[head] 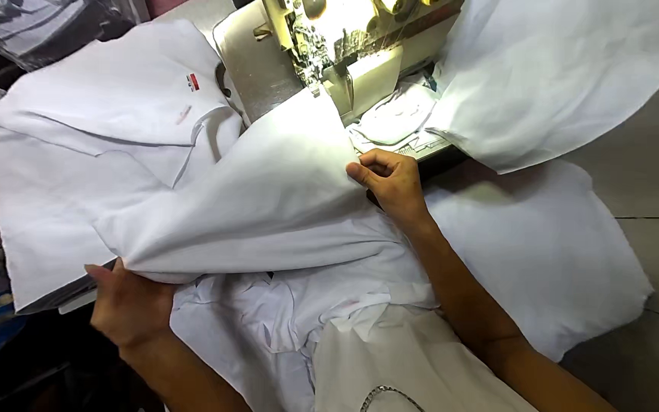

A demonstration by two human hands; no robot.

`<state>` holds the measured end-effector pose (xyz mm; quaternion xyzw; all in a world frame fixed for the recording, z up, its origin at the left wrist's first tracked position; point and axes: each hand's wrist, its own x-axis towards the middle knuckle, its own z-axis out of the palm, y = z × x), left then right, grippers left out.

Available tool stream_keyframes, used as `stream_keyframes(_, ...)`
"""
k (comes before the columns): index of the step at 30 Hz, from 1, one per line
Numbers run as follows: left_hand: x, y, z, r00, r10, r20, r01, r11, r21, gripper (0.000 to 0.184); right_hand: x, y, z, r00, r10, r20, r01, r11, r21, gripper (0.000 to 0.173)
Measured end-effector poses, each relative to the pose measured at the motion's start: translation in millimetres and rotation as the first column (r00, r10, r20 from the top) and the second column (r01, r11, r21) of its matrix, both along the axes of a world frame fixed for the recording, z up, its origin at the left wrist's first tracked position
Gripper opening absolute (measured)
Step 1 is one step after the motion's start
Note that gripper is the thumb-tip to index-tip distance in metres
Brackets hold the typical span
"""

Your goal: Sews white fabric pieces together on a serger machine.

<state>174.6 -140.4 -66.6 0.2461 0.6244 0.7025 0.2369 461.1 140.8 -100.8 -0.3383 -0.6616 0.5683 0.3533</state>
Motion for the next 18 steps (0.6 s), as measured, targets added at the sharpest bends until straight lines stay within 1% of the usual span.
stream_keyframes(1, 0.2, -2.9, 3.2, 0.998, -0.059, -0.021, 0.059, 0.998, 0.033, 0.057, 1.6, -0.4, 0.9, 1.0, 0.01, -0.01, -0.011, 1.0, -0.016, 0.013)
stream_keyframes(2, -0.1, -5.3, 4.7, 0.994, -0.096, -0.054, 0.097, 0.995, 0.015, 0.058, 3.0, -0.5, 1.0, 0.999, 0.022, -0.022, -0.023, 0.999, -0.027, 0.014)
stream_keyframes(3, -0.6, -6.9, 4.1, 0.992, -0.1, -0.079, 0.097, 0.995, -0.04, 0.062, 4.1, -1.1, 0.5, 0.999, 0.029, -0.034, -0.03, 0.999, -0.029, 0.014)
stream_keyframes(5, 1.3, -0.5, 2.6, 0.991, -0.078, -0.111, 0.054, 0.978, -0.201, 0.069, 4.1, -2.9, -2.1, 0.998, 0.039, -0.045, -0.04, 0.998, -0.039, 0.014)
stream_keyframes(6, 3.1, 4.2, 0.1, 0.989, -0.07, -0.129, 0.031, 0.96, -0.278, 0.064, 3.6, -3.1, -3.2, 0.998, 0.048, -0.04, -0.05, 0.998, -0.047, 0.014)
stream_keyframes(8, 7.0, 11.1, -7.7, 0.989, -0.031, -0.144, -0.025, 0.928, -0.371, 0.042, 3.5, -3.9, -4.9, 0.998, 0.065, -0.025, -0.067, 0.995, -0.068, 0.013)
stream_keyframes(12, 12.7, 18.2, -25.7, 0.991, 0.072, -0.112, -0.115, 0.884, -0.452, 0.012, 5.0, -1.2, -7.7, 0.999, 0.05, 0.007, -0.05, 0.996, -0.072, 0.012)
stream_keyframes(13, 14.2, 20.8, -30.1, 0.988, 0.111, -0.111, -0.151, 0.871, -0.467, 0.011, 4.3, 0.0, -8.3, 0.999, 0.039, 0.017, -0.038, 0.997, -0.067, 0.011)
stream_keyframes(15, 15.6, 24.7, -38.6, 0.976, 0.186, -0.115, -0.218, 0.867, -0.449, 0.016, 2.1, 1.0, -10.6, 1.0, 0.019, 0.02, -0.018, 0.998, -0.056, 0.012)
stream_keyframes(18, 15.2, 26.3, -46.5, 0.959, 0.25, -0.13, -0.28, 0.893, -0.353, 0.015, -0.6, 2.3, -13.2, 1.0, 0.01, 0.002, -0.01, 0.999, -0.031, 0.01)
